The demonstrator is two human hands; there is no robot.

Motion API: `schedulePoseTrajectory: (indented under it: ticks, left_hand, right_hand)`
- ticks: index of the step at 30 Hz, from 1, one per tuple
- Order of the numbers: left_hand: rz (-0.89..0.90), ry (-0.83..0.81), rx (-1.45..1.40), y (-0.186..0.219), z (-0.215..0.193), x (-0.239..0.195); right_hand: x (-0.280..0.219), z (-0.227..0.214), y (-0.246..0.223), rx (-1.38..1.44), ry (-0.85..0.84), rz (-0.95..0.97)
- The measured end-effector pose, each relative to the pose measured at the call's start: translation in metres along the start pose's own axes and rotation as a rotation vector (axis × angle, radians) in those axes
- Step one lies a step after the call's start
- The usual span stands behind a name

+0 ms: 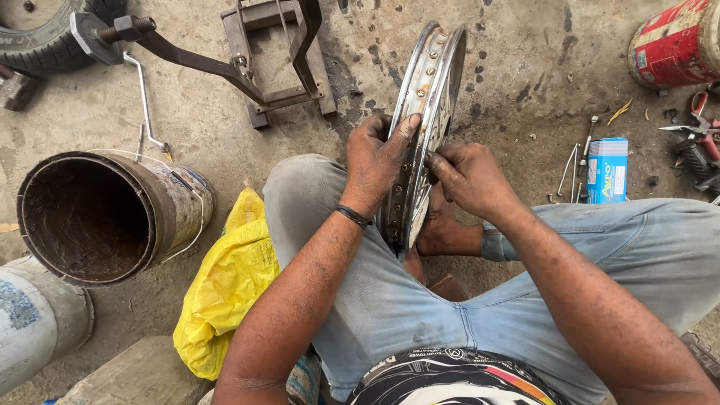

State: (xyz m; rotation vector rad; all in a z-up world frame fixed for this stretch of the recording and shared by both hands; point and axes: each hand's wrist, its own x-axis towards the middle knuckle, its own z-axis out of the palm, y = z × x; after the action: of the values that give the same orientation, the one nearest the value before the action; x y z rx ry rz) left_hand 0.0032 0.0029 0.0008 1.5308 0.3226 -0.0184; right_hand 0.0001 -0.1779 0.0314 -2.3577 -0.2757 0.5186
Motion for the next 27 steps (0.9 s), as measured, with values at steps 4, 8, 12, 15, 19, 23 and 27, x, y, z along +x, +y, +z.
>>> schedulePoseTrajectory:
  ticks: [4,8,12,15,19,23,27]
  left_hand:
    - [-0.076,-0.109,0.03,-0.011,0.0,0.0]
    - [-0.091,-0.121,-0.009,-0.014,-0.004,-0.008]
    - [-0.117,-0.251,-0.255,-0.008,-0.011,-0.012]
    - [-0.227,-0.348,-0.446,-0.007,-0.01,-0.019]
    - [-0.126,-0.374,-0.414,-0.002,0.008,-0.012]
    - [-0.234,-0.437,-0.547,0.005,0.01,-0.003]
    - [-0.229,-0.388,-0.454,0.01,0.015,-0.003]
  right_hand:
    - [-0.015,-0.014,-0.014,-0.078,0.104,-0.102]
    - [0.004,-0.037,-0.006,-0.002,-0.085,0.147]
    - [-0.002,-0.034,0.021,0.131,-0.107,0.114]
    - [-0.034,-0.012,0.038,0.449,0.026,-0.02]
    - [-0.049,0.0,0.024,0.221,0.312,-0.193]
    - [-0.03,-0.019,-0.011,-0.085,0.327,-0.441]
    - [-0.01,-0.034,-0.043,-0.237,0.307,-0.323]
